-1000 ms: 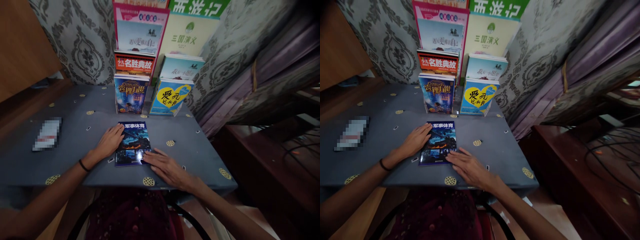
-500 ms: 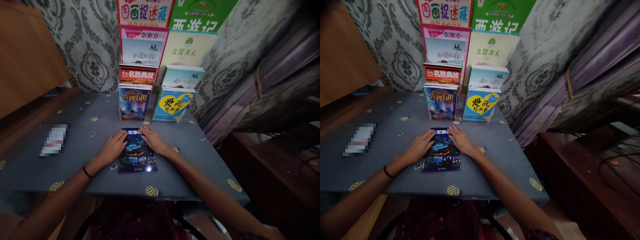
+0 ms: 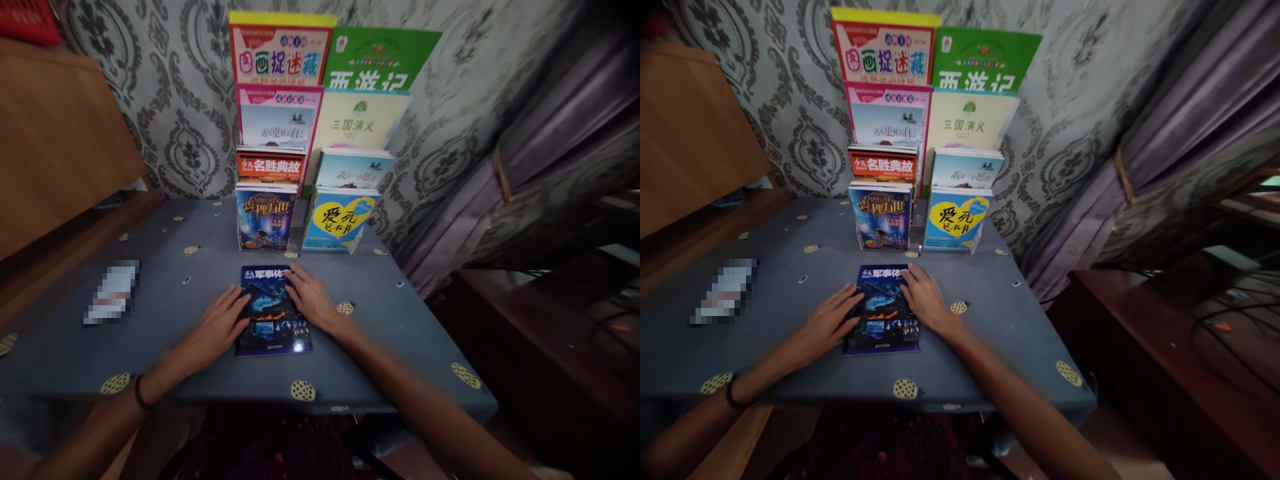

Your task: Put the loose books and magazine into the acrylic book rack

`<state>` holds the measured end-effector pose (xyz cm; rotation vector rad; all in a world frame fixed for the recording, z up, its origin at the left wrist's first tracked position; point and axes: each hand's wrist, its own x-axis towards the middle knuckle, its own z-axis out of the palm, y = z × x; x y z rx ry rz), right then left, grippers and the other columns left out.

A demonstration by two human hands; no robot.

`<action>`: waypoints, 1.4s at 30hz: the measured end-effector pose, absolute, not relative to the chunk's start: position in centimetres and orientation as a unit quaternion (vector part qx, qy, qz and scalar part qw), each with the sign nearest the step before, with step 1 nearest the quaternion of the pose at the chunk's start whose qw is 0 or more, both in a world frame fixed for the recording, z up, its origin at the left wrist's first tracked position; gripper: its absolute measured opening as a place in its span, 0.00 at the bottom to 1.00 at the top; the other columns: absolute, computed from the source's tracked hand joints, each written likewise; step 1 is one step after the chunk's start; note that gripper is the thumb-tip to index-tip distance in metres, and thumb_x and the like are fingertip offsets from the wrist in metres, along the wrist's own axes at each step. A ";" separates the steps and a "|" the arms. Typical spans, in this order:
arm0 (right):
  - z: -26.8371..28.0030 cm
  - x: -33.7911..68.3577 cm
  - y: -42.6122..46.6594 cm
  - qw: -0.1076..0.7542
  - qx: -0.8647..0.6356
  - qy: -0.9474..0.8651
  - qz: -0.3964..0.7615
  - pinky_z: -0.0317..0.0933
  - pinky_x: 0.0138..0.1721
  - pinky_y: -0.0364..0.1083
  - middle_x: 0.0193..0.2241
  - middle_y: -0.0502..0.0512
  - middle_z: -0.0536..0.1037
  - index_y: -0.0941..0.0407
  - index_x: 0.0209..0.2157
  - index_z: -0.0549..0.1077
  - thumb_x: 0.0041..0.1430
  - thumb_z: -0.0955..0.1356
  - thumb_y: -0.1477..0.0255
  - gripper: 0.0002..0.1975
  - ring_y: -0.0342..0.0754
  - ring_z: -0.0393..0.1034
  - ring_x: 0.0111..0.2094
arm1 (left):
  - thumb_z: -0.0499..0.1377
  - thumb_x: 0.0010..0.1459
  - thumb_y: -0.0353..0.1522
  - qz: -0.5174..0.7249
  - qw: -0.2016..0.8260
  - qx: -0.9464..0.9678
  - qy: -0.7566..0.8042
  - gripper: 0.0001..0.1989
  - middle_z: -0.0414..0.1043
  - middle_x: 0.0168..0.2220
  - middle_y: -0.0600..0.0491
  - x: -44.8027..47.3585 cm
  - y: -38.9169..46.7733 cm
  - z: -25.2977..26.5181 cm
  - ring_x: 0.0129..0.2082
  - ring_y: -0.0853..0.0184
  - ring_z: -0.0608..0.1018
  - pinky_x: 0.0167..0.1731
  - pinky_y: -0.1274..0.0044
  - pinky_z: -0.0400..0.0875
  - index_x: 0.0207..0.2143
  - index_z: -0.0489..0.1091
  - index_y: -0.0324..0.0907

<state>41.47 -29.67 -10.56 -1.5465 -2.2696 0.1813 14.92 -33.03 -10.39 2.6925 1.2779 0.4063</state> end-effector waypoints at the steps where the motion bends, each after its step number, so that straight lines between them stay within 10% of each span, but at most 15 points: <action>1: -10.6 41.5 -30.5 0.187 -0.559 -0.806 0.050 0.56 0.62 0.62 0.63 0.73 0.64 0.63 0.58 0.68 0.68 0.60 0.71 0.21 0.61 0.60 0.64 | 0.47 0.70 0.39 0.147 0.051 0.884 0.441 0.24 0.59 0.65 0.40 15.2 -32.4 -11.0 0.67 0.54 0.60 0.62 0.59 0.62 0.64 0.59 0.38; 13: -12.2 41.4 -33.0 0.171 -0.533 -0.828 -0.026 0.53 0.62 0.66 0.63 0.69 0.65 0.60 0.58 0.69 0.69 0.58 0.69 0.21 0.61 0.55 0.66 | 0.48 0.68 0.37 0.213 0.056 0.845 0.488 0.22 0.61 0.64 0.37 17.6 -32.0 -13.1 0.66 0.53 0.62 0.63 0.56 0.60 0.61 0.60 0.38; 23: -12.5 35.6 -27.1 0.160 -0.285 -0.944 0.039 0.54 0.64 0.61 0.65 0.62 0.63 0.54 0.68 0.54 0.67 0.55 0.76 0.28 0.52 0.55 0.66 | 0.49 0.65 0.32 0.211 0.096 0.843 0.485 0.35 0.46 0.69 0.29 17.4 -32.3 -11.9 0.70 0.50 0.49 0.65 0.56 0.57 0.68 0.36 0.30; 42: -15.2 41.8 -25.4 0.145 -0.527 -0.834 -0.076 0.53 0.63 0.62 0.65 0.64 0.63 0.61 0.64 0.61 0.69 0.51 0.60 0.30 0.57 0.52 0.67 | 0.39 0.71 0.38 0.131 0.043 0.847 0.514 0.28 0.48 0.69 0.36 17.7 -32.9 -11.6 0.70 0.56 0.50 0.66 0.62 0.50 0.66 0.49 0.30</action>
